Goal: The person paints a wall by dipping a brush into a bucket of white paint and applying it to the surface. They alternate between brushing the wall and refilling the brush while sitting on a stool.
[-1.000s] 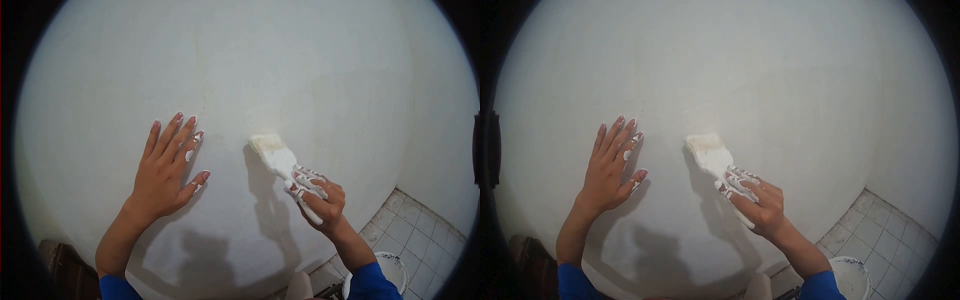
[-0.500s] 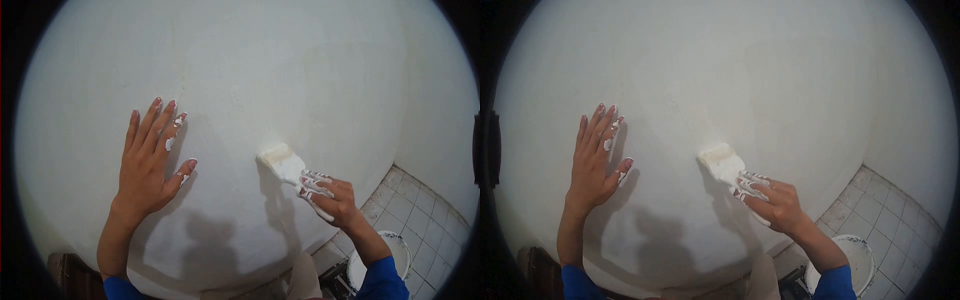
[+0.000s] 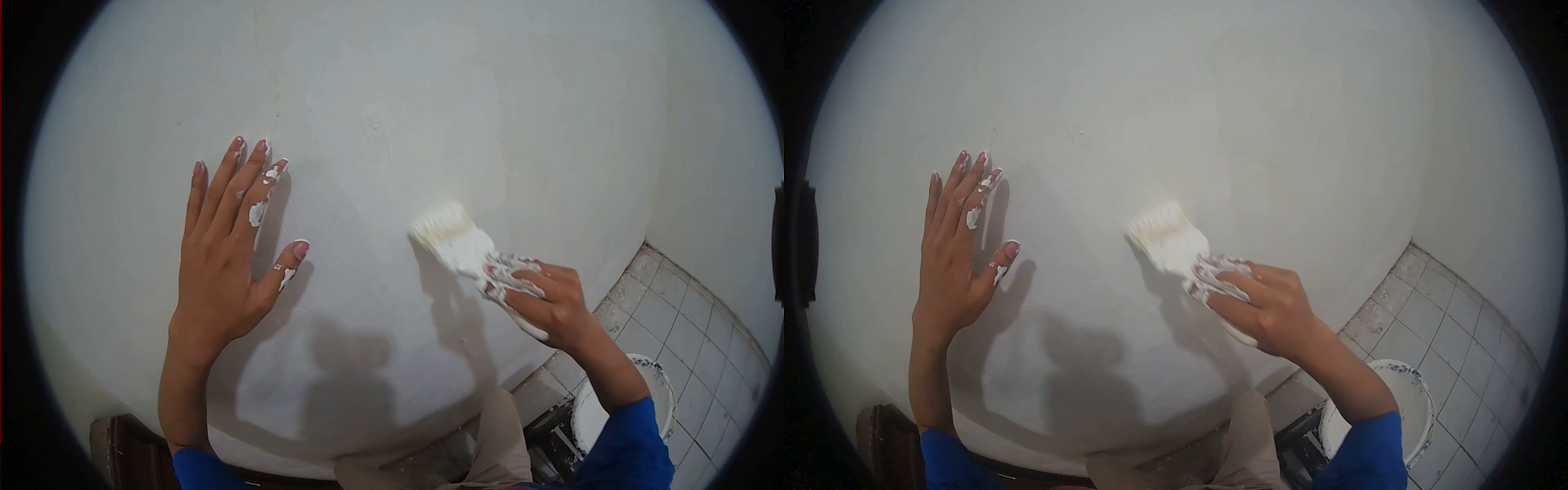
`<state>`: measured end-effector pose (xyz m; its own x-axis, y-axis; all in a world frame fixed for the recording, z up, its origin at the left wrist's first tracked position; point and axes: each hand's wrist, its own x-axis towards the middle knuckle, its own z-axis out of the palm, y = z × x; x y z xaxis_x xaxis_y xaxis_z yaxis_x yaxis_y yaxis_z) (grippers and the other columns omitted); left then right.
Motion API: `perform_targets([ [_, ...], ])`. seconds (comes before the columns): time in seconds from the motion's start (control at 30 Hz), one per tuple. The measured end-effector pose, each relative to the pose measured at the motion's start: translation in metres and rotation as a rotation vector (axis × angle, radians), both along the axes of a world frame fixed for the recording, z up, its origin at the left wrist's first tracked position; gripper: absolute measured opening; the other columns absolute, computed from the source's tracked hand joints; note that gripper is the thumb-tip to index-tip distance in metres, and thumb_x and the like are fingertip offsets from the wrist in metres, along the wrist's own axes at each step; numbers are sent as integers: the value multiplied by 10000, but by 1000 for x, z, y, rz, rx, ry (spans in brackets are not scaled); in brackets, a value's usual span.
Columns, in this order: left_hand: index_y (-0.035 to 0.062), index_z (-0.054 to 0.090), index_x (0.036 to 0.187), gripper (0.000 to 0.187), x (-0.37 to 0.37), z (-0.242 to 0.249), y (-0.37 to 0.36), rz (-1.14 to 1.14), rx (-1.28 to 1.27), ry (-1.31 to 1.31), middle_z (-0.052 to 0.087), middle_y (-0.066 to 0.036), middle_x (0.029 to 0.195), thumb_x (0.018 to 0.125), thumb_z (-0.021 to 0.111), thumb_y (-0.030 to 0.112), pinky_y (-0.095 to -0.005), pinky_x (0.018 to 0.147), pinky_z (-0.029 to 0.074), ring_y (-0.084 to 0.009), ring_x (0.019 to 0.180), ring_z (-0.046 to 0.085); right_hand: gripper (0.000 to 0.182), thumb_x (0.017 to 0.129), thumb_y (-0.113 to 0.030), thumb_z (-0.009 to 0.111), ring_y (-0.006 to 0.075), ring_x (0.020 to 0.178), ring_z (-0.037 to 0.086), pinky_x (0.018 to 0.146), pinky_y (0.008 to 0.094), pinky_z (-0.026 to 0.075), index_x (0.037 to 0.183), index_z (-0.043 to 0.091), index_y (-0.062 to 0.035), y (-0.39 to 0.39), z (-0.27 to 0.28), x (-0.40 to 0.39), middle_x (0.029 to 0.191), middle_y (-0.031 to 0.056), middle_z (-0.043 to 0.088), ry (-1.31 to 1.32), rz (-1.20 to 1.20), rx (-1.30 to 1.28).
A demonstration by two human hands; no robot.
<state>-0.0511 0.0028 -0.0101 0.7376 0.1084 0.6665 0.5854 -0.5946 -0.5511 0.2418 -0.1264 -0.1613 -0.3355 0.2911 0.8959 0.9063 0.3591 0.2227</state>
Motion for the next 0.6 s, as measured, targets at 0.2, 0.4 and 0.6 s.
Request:
perform_targets([
  [0.2, 91, 455, 1317, 580, 2, -2, 1, -9, 11, -11, 390, -107, 1423, 817, 617, 337, -501, 1139, 122, -292, 1372, 271, 220, 714, -92, 677, 296, 763, 630, 655, 385, 502, 932, 648, -83, -17, 54, 5, 896, 121, 650, 57, 70, -485],
  [0.4, 88, 469, 1303, 573, 3, -4, 1, 5, 25, -20, 400, -105, 1417, 803, 632, 316, -503, 1138, 128, -287, 1370, 277, 172, 691, -53, 695, 292, 699, 627, 653, 378, 497, 859, 662, -54, -5, 130, 7, 785, 96, 644, -5, 132, -233],
  [0.6, 93, 481, 1291, 558, 2, -5, 3, 7, 41, -26, 403, -98, 1417, 806, 628, 325, -498, 1142, 128, -283, 1371, 275, 238, 686, -41, 683, 266, 804, 662, 659, 321, 539, 922, 689, -67, 11, 102, 9, 920, 104, 666, -105, -59, 153],
])
